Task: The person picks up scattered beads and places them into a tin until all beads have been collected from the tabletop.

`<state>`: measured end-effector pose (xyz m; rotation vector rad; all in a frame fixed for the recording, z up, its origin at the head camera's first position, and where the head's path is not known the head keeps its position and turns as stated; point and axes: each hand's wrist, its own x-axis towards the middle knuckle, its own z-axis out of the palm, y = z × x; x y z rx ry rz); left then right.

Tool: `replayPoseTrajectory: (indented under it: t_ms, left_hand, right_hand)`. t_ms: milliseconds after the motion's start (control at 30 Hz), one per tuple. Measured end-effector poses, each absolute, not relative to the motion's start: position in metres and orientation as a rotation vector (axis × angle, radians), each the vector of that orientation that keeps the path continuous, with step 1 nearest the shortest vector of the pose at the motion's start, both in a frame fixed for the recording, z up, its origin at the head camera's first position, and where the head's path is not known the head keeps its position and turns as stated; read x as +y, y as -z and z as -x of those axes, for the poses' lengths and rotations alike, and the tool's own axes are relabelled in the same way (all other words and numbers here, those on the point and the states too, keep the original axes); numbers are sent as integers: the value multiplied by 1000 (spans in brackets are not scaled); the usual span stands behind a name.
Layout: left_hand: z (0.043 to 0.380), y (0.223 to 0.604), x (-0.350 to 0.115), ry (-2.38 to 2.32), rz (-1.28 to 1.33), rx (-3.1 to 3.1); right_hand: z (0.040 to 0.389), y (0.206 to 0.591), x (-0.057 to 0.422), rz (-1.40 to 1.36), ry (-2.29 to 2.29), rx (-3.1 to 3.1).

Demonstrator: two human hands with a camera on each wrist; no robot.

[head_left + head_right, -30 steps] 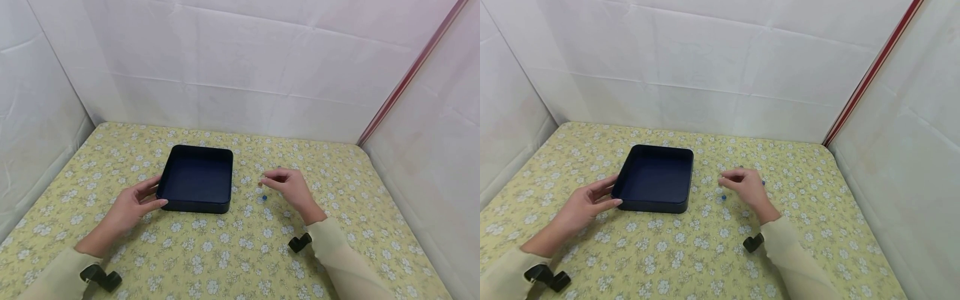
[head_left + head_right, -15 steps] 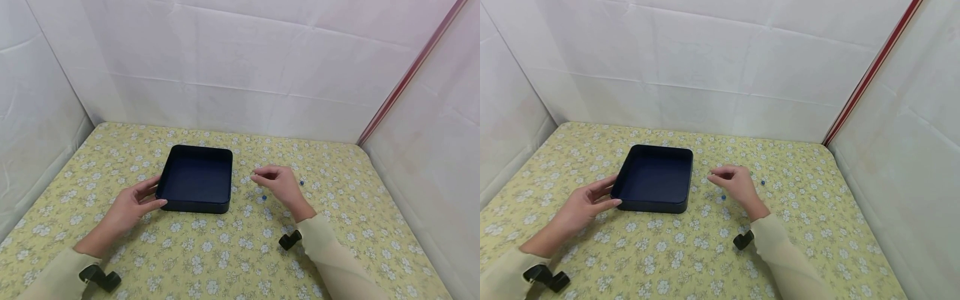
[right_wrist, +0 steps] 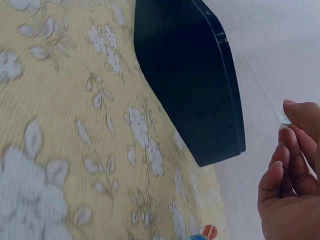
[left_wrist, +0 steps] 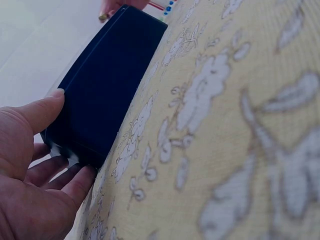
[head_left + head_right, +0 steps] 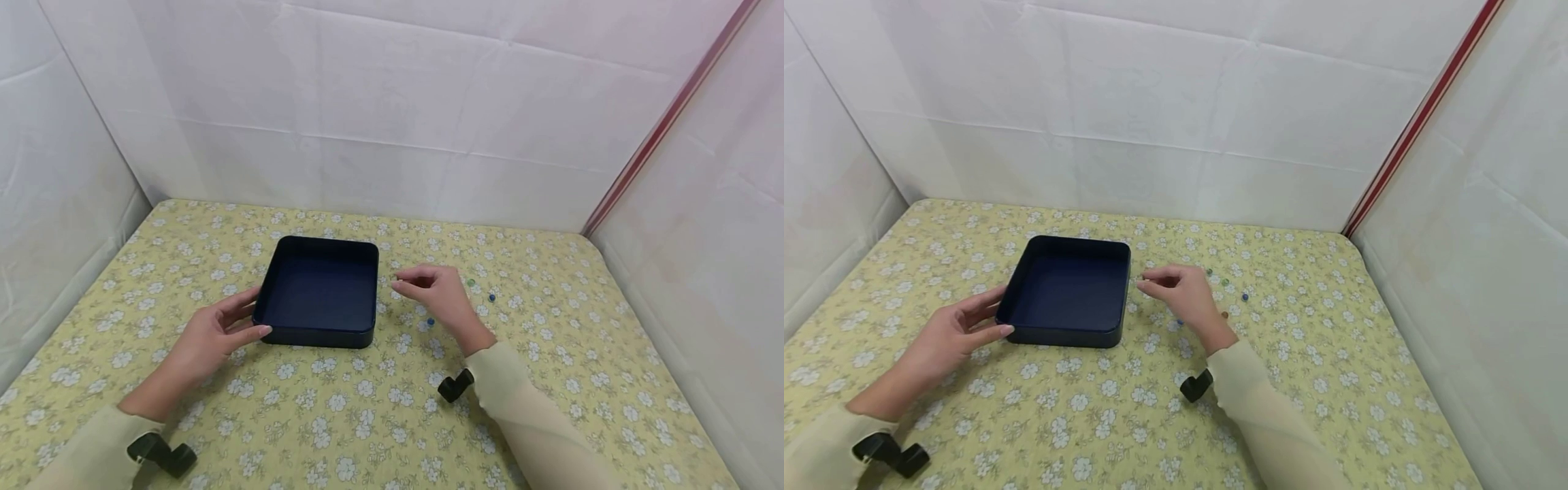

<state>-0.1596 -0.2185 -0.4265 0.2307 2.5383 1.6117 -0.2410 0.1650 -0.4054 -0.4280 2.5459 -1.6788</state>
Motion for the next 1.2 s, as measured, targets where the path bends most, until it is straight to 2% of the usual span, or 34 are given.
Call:
replayPoseTrajectory:
  t_ms: [1200]
  left_hand:
    - [160,425,-218,-1615,-258,2552]
  right_hand:
    - [257,389,99,578,1654,2506]
